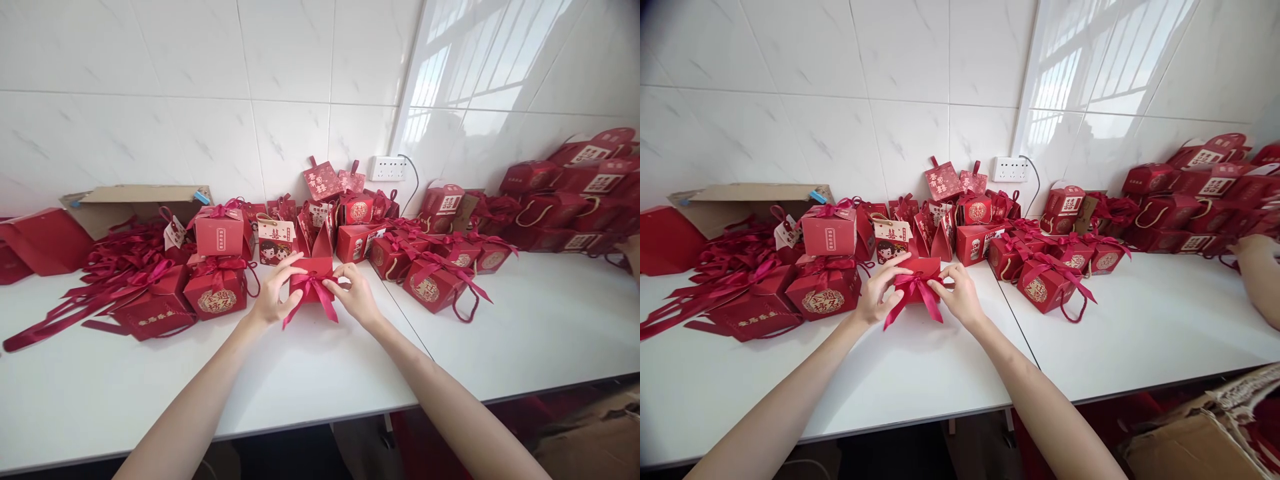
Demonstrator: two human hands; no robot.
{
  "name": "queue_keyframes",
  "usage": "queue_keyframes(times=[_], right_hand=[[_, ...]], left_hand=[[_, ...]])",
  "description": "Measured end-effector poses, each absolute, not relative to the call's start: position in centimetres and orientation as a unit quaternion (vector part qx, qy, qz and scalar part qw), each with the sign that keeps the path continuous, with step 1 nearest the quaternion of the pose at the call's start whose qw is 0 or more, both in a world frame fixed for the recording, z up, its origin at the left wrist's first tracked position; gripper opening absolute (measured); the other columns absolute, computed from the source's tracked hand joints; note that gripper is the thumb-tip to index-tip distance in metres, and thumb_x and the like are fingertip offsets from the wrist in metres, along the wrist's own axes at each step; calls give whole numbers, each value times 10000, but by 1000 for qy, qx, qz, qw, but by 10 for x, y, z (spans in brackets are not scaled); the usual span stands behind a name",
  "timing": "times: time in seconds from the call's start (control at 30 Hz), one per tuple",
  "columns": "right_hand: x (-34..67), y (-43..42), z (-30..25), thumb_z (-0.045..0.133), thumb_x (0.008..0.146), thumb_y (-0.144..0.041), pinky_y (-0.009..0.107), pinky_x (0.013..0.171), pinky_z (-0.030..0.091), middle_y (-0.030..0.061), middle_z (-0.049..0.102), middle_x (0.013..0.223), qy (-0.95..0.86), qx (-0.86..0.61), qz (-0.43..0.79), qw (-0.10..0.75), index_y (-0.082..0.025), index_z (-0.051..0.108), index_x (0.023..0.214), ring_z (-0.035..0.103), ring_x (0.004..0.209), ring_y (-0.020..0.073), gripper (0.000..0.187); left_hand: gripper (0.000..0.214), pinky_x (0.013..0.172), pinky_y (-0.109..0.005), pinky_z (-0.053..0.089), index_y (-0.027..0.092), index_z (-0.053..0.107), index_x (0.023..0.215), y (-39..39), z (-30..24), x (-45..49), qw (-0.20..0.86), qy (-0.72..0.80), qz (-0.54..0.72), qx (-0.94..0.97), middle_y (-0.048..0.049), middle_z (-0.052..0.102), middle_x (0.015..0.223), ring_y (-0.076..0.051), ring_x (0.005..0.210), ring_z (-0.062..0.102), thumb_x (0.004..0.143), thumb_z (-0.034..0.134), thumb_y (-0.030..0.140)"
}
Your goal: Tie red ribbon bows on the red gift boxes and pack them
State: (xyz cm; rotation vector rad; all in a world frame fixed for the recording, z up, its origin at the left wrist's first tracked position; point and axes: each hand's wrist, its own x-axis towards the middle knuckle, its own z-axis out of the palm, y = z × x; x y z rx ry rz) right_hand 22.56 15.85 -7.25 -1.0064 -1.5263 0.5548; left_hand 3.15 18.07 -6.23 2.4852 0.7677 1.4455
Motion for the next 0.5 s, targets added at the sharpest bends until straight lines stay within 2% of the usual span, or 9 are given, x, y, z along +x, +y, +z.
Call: queue_keyframes(times=[0.13,0.37,0.5], right_hand=[[226,158,-72,621,746,-442,325,657,574,24,485,831,-650,-434,243,575,-219,524,677,544,761,165,253],[227,158,-72,618,749,-451,334,670,575,31,491,844,-652,-434,244,572,-217,524,668,549,774,168,265],[227,158,-72,622,747,-458,332,670,579,29,494,843,-650,-434,242,575,-217,528,670,549,776,166,270]], left_hand=[[148,859,-419,520,211,535,802,181,-63,37,155,315,545,761,-129,557,1235,-271,1206,499,819,481,348],[192,937,-423,465,214,452,686,182,-65,43,202,365,590,692,-100,566,1168,-247,1174,512,818,529,330],[264,944,-424,437,206,417,612,181,-62,44,168,400,553,711,-81,579,1110,-244,1116,529,809,543,328]])
